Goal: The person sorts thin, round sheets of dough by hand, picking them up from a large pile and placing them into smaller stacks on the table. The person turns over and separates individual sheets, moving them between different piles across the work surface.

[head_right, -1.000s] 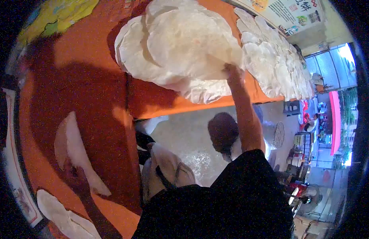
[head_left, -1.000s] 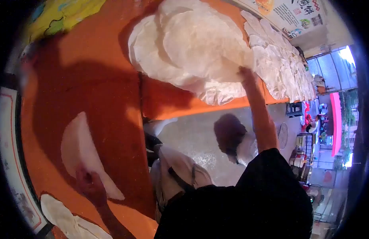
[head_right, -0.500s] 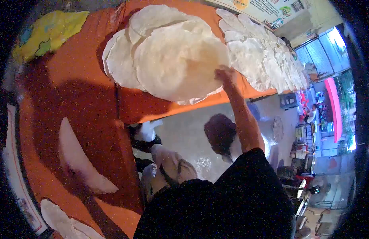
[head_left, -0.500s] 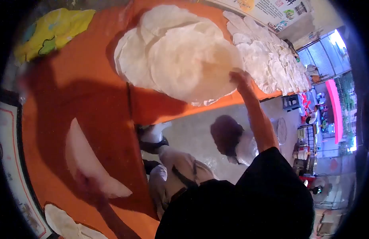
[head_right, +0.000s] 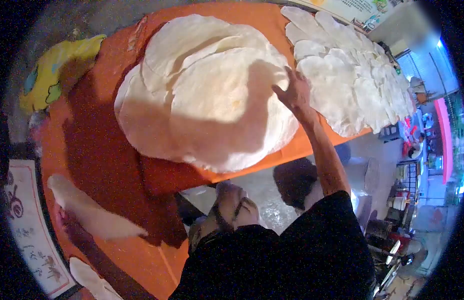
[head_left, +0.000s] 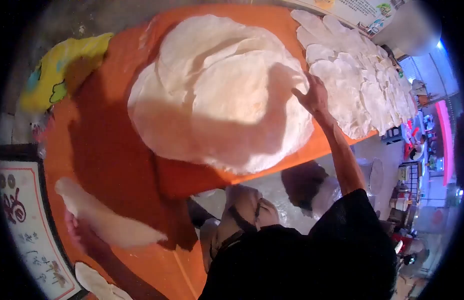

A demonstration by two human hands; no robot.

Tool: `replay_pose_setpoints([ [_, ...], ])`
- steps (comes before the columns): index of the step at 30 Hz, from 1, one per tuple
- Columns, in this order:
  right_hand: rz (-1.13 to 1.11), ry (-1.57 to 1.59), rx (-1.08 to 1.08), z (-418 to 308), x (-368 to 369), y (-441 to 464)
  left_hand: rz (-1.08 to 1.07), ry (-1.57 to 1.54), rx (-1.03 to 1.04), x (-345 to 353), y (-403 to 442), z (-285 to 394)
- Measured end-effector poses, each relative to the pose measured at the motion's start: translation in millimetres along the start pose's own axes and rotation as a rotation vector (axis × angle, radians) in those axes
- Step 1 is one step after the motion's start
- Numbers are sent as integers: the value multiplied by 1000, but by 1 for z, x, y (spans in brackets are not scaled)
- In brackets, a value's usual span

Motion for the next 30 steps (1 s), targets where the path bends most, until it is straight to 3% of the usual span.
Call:
replay_pose_setpoints([
  [2, 53, 142, -273, -36, 1, 19, -55, -7, 0, 46, 27, 22],
  [4, -51, 231, -336, -64, 24, 52, -112, 11, -32, 92, 48, 37],
  [6, 53, 193, -505, -96, 43, 76, -169, -64, 7, 134, 54, 42],
  [12, -53, 133, -864, -163, 137, 133, -268, -176, 44, 192, 51, 52],
  [15, -527, 281, -634, -162, 181, 176, -253, 9, 39, 175, 56, 42],
  [17, -527, 840, -574, -162, 174, 207, -181, 68, 28, 174, 58, 46],
  [18, -649, 914, -449, -160, 179, 229, -151, 96, 23, 176, 61, 49],
  [20, -747, 785, -384, -154, 177, 251, -135, 112, 0, 184, 65, 53],
  [22, -687, 391, -508, -158, 137, 232, -153, 94, -20, 188, 67, 50],
  [25, -851, 416, -418, -142, 163, 171, -234, 1, -41, 202, 69, 35],
  [28, -572, -30, -635, -151, 164, 129, -279, -78, -73, 217, 68, 17],
  [30, -291, -58, -516, -157, 167, 123, -281, -127, -89, 227, 72, 2],
])
Point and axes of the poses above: each hand's wrist, its own y-axis towards the middle knuckle, its own x-axis out of the palm, z = x × y, the point moved 8 cm from there along y, towards the middle knuckle, and after that the axes turned 8 degrees about x, right-handed, at the moved point
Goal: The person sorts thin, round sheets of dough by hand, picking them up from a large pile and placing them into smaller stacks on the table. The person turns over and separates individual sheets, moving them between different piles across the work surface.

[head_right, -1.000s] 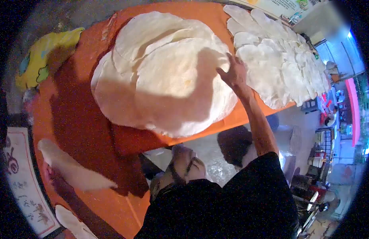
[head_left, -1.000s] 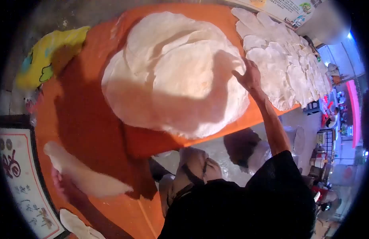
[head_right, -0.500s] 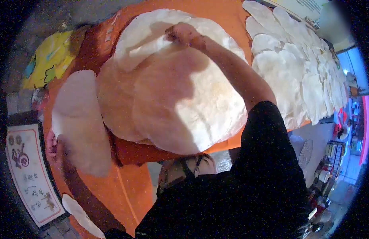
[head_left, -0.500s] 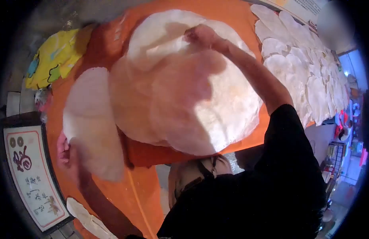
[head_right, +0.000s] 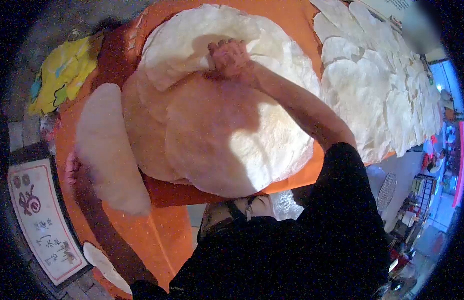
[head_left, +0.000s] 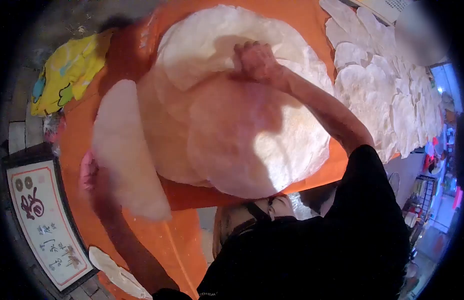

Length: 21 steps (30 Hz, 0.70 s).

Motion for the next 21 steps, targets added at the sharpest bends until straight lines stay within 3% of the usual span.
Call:
replay_pose_setpoints([
  [1, 129, -42, 68, -1, -1, -3, -5, -71, -46, 6, 3, -2],
  [3, 144, -17, 71, -6, -20, -3, -3, -213, -134, 18, 4, -1],
  [5, 75, 66, 85, -1, -31, 4, -27, -92, -71, 11, 7, -4],
  [8, -24, 210, -62, 9, -41, 16, -5, 116, -5, -27, 13, -14],
  [10, 72, 161, -189, 11, -71, 11, 37, 329, 9, -33, 18, 0],
  [12, 152, 111, -293, 12, -97, 1, 93, 610, 1, -14, 39, 59],
  [15, 49, 204, -453, -5, -82, -42, -12, 408, 171, 21, 65, 92],
  [17, -90, 95, -480, -12, -19, -75, -41, 105, -43, 47, 79, 85],
  [18, -20, 40, -431, -18, -20, -90, -65, 47, -107, 61, 81, 78],
  [21, 57, 28, -286, -22, -9, -120, -367, 303, 55, 141, 62, 54],
])
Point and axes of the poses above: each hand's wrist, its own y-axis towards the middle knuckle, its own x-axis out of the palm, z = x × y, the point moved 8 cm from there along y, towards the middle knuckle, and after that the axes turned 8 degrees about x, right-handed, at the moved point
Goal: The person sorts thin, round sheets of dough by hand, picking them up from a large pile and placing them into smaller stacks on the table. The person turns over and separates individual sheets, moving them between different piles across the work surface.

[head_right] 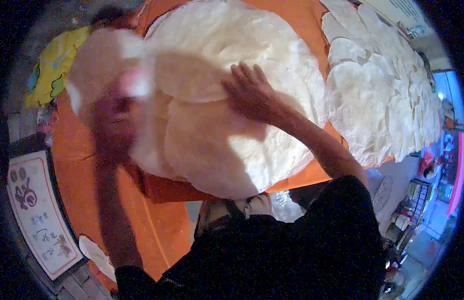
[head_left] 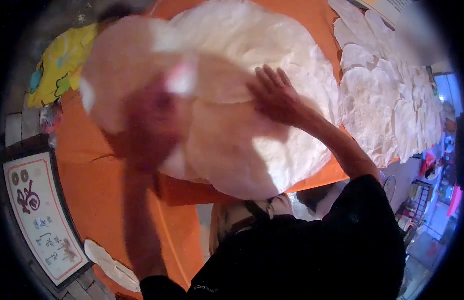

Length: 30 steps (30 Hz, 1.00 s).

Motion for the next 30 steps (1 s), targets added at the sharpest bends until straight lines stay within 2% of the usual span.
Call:
replay_pose_setpoints([
  [2, 26, 71, 40, 7, 2, -3, -251, 342, 224, 88, -26, -10],
  [4, -42, -37, 13, 11, 13, -3, -403, 602, 404, 164, -72, -33],
  [5, -79, -83, -4, 10, 19, -7, -405, 657, 443, 187, -92, -42],
  [6, -21, 57, -4, 12, 17, -9, -376, 680, 467, 201, -107, -49],
  [7, -73, 65, 47, 19, 26, -11, -322, 658, 464, 206, -120, -52],
  [10, -84, 83, 53, 12, 28, -13, -89, 456, 396, 182, -147, -46],
  [11, -76, 104, 40, 8, 26, -15, -158, 437, 402, 178, -160, -53],
  [14, -57, 147, 7, -6, 18, -19, 10, 406, 206, 109, -206, -60],
  [15, -48, 158, 11, -10, 12, -22, 79, 504, 175, 82, -231, -74],
  [16, -136, 98, 43, 21, 33, -29, 139, 594, 148, 56, -264, -92],
  [17, -44, -12, 56, 18, 29, -37, 178, 654, 50, 27, -298, -117],
  [18, 16, 112, 193, -18, -1, -28, 210, 710, -52, -3, -333, -143],
  [19, 67, 16, 148, -40, -15, -25, 226, 729, -235, -39, -379, -176],
  [21, 106, 45, 122, -92, -40, -21, 557, 544, -452, -108, -478, -220],
  [22, 121, 73, 106, -118, -44, -18, 543, 684, -523, -148, -525, -231],
  [24, 121, 44, 1, -193, -56, -14, 736, 860, -704, -217, -629, -241],
  [25, 102, 92, -70, -215, -51, -14, 726, 1041, -563, -242, -679, -262],
  [27, 21, 238, -174, -276, -30, -20, 733, 1248, -696, -290, -735, -255],
  [28, -19, 253, -248, -297, -18, -23, 746, 1200, -905, -308, -753, -253],
  [30, -192, 375, -345, -379, -18, -27, 791, 1264, -1036, -328, -796, -273],
])
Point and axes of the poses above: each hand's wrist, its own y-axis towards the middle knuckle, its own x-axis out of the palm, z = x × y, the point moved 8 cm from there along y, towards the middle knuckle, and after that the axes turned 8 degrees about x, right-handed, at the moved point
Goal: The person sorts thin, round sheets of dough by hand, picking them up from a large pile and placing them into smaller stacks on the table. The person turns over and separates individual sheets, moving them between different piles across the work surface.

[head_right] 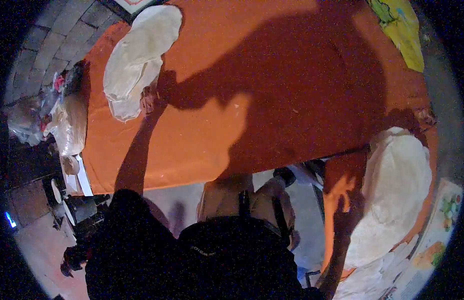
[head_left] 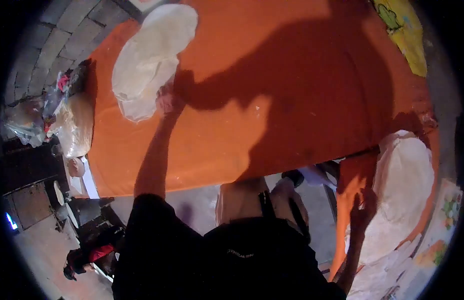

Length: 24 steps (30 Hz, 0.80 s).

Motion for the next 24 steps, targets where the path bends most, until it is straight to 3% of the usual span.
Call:
replay_pose_setpoints([
  [2, -37, 50, -31, -58, 20, 16, -74, 89, 68, 31, -8, -58],
  [3, -72, -63, -74, -82, 31, 20, -108, 107, 92, 35, -8, -68],
  [6, -128, 133, -188, -133, 55, 35, -215, 105, 126, 10, 3, -79],
  [9, -255, 209, -159, -185, 79, 64, -128, 83, 307, -36, 19, -70],
  [11, -178, 337, -250, -183, 121, 64, -44, 86, 455, -62, 4, -46],
  [13, -358, 525, 94, -215, 145, 87, -215, -61, 490, -85, -27, 9],
  [15, -560, 727, 254, -239, 186, 97, -381, -62, 494, -88, -74, 66],
  [16, -669, 830, 326, -253, 211, 99, -371, -177, 563, -91, -93, 93],
  [18, -884, 1028, 451, -277, 251, 96, -644, -469, 523, -66, -140, 123],
  [21, -1129, 1193, 610, -301, 303, 85, -463, -729, 478, -92, -114, 127],
  [23, -1179, 1153, 629, -310, 322, 83, -138, -554, 275, -69, -90, 84],
  [24, -1125, 1019, 562, -315, 321, 86, -92, -356, 367, -57, -68, 71],
])
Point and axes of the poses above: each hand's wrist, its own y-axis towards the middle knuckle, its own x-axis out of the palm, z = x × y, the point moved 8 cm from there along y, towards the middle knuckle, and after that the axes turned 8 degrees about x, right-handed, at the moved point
